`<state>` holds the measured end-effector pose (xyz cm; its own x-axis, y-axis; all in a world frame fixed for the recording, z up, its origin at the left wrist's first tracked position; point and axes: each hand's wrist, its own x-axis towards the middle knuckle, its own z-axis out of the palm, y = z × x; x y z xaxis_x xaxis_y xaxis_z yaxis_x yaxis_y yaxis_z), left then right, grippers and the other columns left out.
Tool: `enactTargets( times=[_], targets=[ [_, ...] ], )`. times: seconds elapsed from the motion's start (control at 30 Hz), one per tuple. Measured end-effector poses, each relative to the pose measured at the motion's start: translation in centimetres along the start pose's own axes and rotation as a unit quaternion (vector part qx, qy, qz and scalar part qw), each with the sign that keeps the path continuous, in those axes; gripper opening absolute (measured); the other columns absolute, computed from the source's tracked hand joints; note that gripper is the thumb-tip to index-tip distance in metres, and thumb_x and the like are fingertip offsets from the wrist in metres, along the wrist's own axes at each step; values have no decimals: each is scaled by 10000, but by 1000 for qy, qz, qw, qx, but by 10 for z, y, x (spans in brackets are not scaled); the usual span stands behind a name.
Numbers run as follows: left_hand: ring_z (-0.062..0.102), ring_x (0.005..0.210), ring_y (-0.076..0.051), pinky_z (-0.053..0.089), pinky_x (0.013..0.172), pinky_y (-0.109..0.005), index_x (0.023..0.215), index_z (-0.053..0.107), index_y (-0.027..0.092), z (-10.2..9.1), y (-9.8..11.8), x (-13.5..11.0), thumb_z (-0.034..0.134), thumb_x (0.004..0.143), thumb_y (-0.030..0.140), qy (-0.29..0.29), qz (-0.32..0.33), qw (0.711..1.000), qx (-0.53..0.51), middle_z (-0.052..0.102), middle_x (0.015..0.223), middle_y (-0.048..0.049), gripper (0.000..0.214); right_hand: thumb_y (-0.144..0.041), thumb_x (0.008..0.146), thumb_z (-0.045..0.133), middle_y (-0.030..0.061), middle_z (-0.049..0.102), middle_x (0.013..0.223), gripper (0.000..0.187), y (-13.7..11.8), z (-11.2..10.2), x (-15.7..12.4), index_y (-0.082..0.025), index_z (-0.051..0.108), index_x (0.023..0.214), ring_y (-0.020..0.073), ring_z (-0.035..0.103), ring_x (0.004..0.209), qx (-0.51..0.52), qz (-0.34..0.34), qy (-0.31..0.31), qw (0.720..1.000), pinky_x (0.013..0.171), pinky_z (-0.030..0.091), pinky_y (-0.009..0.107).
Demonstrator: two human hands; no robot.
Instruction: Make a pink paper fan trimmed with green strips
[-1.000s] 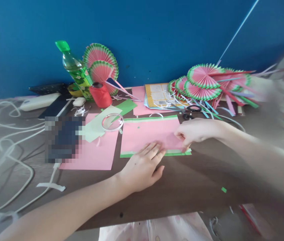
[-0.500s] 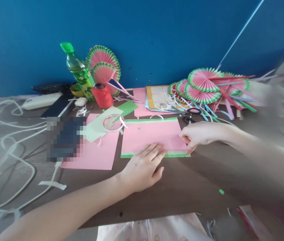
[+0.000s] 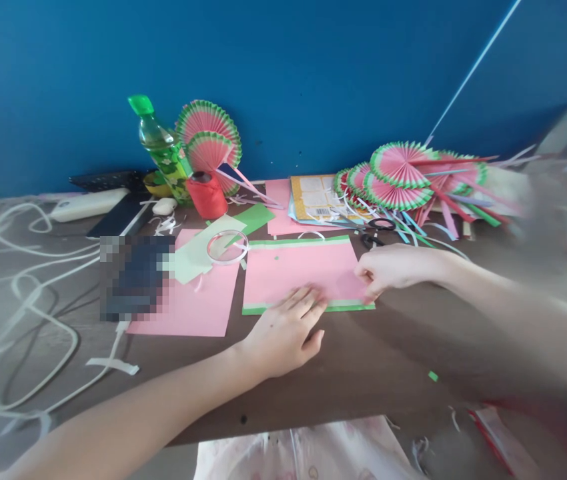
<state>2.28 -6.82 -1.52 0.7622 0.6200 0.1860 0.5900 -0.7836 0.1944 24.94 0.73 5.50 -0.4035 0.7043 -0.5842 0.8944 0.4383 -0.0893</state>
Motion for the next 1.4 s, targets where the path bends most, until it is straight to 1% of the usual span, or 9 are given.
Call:
enactTargets(
  times=[0.13,0.27,0.33,0.4,0.47,0.63,0.73,1.03,1.4],
  targets=[
    [361,1311,-221,320,1097,-371,1295,454,92,2,0,-1,382,873,290,4,2,1000,7,439,1388,-113,471,-474,660,624,-21,523,530,355,-3,0,0,-193,475,502,113,438,499,-21,24,-1,999,483,244,250],
    [362,1311,-218,323,1097,-362,1293,448,82,0,-1,0,389,869,280,-1,6,1000,8,437,1390,-115,472,-411,725,575,-24,514,474,300,4,-2,10,-183,556,530,110,467,474,66,-70,5,995,492,316,240],
    [359,1312,-215,331,1092,-357,1303,426,70,-1,-1,0,389,870,281,-5,5,1000,6,436,1389,-124,483,-372,777,524,8,616,604,257,2,2,20,-175,624,646,139,557,582,106,-86,137,981,579,399,257],
    [351,1316,-220,339,1087,-363,1316,398,58,-1,-2,-1,386,875,284,-4,5,1000,6,430,1391,-138,497,-289,822,466,65,683,913,239,-7,10,31,-166,665,867,188,612,854,116,-119,283,945,776,444,312],
    [347,1318,-230,344,1084,-378,1322,385,50,-1,-2,-1,386,878,286,-3,7,1000,11,424,1393,-148,502,-205,834,427,105,613,1181,309,-21,20,42,-141,644,1044,223,516,1135,92,-169,343,919,975,370,373],
    [388,1289,-266,360,1069,-400,1283,441,29,1,-2,-2,383,883,315,-7,7,1000,26,476,1345,-172,495,-129,865,316,50,396,1428,489,-52,32,62,-157,433,1339,184,262,1357,40,-269,321,907,1115,210,418],
    [400,1281,-267,361,1067,-395,1288,445,32,0,-2,-2,389,880,322,-15,6,1000,19,489,1334,-170,504,-151,881,311,44,421,1411,473,-54,28,72,-189,447,1331,175,319,1332,27,-280,293,914,1109,232,423],
    [319,1332,-240,313,1098,-390,1338,376,41,-6,-1,0,404,870,307,-27,5,999,-23,398,1408,-156,539,-173,874,372,82,520,1323,423,-38,33,81,-193,533,1264,218,445,1253,106,-261,358,890,1070,328,455],
    [495,1195,-236,426,1004,-374,1249,479,100,-14,-4,1,425,866,253,-51,53,996,-51,550,1266,-126,415,-206,878,366,98,289,1468,528,-56,30,71,-101,334,1394,191,221,1372,86,-313,246,913,1147,183,402]
  ],
)
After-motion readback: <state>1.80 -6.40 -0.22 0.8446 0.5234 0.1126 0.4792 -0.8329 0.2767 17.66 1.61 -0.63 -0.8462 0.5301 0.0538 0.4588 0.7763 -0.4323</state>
